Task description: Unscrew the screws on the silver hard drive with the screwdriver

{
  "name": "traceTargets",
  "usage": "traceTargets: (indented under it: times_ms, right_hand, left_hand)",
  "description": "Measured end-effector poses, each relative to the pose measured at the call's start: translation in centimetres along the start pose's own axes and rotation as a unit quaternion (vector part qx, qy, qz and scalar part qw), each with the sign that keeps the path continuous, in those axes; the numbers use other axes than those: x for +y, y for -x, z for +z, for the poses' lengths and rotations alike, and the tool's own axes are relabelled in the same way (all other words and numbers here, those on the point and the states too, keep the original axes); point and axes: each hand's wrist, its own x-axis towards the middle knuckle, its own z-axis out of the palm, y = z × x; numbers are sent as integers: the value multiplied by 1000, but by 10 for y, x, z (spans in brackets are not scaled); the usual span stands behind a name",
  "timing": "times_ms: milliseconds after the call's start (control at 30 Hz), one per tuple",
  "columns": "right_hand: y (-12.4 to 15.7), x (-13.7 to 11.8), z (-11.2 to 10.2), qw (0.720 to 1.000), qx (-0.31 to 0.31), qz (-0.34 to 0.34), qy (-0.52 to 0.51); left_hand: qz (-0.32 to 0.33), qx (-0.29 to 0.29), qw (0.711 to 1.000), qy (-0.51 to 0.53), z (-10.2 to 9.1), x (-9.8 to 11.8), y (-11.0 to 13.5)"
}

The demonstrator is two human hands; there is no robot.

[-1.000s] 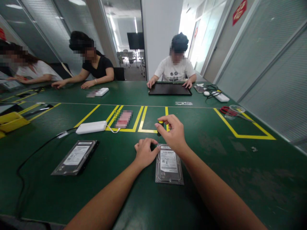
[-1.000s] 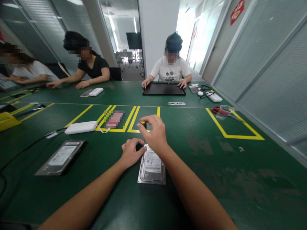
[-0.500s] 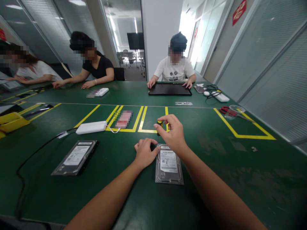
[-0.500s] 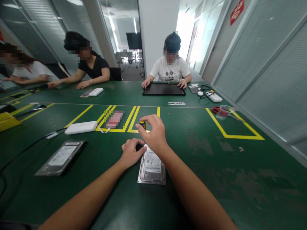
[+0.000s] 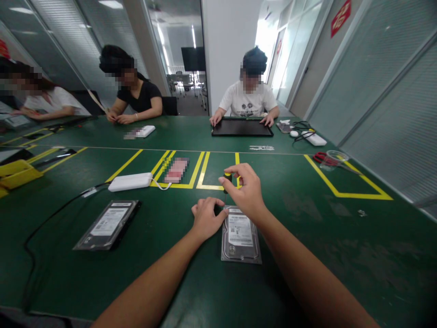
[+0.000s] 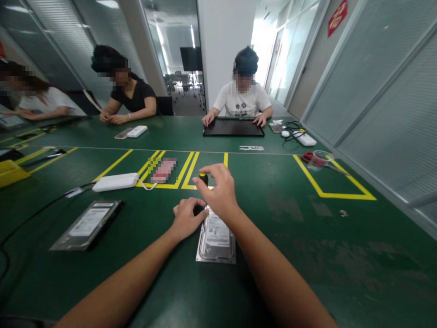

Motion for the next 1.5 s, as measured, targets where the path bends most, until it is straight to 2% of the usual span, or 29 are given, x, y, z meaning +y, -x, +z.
traceTargets:
  times_ms: [667, 900, 1300, 1500]
  right_hand:
    - [0, 0, -2, 1000, -11, 18, 16]
    - [-1, 0, 0, 1000, 1, -1, -10]
    - [0, 0, 0, 1000, 0, 6, -3]
    - [-1, 0, 1, 1000, -15, 4, 1]
  left_hand:
    - [-7, -4, 1000, -7, -1, 2, 0]
    - [-6, -6, 1000, -8, -1, 2, 0]
    - [-2, -4, 1000, -6, -2, 2, 1]
    - [-9, -7, 1000, -6, -3, 2, 1]
